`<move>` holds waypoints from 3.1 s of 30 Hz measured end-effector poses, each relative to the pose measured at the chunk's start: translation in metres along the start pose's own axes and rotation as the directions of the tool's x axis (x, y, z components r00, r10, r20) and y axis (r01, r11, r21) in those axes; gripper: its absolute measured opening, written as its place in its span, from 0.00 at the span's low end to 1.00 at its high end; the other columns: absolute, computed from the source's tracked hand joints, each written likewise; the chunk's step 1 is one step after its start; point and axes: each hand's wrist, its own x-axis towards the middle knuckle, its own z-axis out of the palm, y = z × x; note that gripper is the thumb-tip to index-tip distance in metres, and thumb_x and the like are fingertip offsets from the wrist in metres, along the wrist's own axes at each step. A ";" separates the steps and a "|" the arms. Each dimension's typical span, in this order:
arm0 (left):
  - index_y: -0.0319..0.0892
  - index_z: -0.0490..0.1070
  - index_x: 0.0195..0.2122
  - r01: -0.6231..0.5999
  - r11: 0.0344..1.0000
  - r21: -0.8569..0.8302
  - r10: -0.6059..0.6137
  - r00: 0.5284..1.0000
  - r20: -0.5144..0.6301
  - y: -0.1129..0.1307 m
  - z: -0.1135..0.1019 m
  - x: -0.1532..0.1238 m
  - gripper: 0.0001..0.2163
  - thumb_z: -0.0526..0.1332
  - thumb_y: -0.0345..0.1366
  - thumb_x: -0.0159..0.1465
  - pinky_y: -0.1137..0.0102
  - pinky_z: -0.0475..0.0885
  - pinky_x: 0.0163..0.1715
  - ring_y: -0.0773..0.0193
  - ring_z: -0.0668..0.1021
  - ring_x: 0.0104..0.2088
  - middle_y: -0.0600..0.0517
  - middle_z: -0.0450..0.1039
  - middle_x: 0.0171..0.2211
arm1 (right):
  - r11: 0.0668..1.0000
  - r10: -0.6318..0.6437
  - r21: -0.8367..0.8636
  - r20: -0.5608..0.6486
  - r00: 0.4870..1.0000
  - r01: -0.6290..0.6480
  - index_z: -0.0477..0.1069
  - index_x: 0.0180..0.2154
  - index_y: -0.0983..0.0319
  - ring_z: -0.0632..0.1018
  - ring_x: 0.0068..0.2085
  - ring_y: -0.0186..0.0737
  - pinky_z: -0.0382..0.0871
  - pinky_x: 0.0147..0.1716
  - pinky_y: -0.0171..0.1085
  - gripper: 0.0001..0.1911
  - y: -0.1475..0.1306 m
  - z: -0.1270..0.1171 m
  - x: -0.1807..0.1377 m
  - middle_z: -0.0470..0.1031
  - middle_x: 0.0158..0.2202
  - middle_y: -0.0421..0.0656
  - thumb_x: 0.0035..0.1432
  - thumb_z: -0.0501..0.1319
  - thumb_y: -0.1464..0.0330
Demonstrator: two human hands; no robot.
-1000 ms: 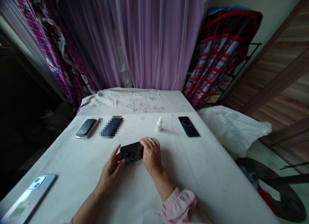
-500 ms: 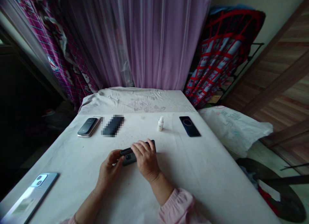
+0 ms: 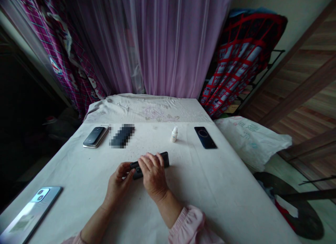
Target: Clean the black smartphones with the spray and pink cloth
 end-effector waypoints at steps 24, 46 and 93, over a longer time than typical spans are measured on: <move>0.44 0.68 0.37 0.023 1.000 0.013 -0.023 0.999 0.026 0.002 -0.002 -0.002 0.08 0.58 0.42 0.61 0.71 0.72 0.26 0.64 0.78 0.28 0.53 0.77 0.30 | 0.999 0.003 -0.041 -0.001 1.000 -0.003 0.71 0.50 0.60 0.69 0.55 0.43 0.47 0.60 0.49 0.15 0.004 -0.006 -0.003 0.77 0.48 0.44 0.65 0.51 0.72; 0.45 0.70 0.40 -0.168 0.971 0.171 0.173 0.985 -0.012 -0.003 -0.005 -0.003 0.07 0.57 0.38 0.63 0.68 0.74 0.37 0.62 0.79 0.35 0.51 0.77 0.33 | 0.984 0.101 -0.134 -0.094 0.990 -0.113 0.71 0.49 0.60 0.73 0.49 0.41 0.53 0.57 0.45 0.14 0.065 -0.045 -0.020 0.78 0.46 0.45 0.66 0.51 0.73; 0.45 0.70 0.38 -0.412 0.877 0.247 0.417 0.908 0.037 0.015 -0.014 -0.003 0.03 0.57 0.35 0.66 0.66 0.72 0.37 0.60 0.77 0.37 0.50 0.75 0.34 | 0.977 0.213 0.019 -0.183 0.960 -0.214 0.74 0.49 0.62 0.80 0.43 0.39 0.73 0.46 0.37 0.15 0.074 -0.043 -0.034 0.80 0.42 0.48 0.66 0.53 0.71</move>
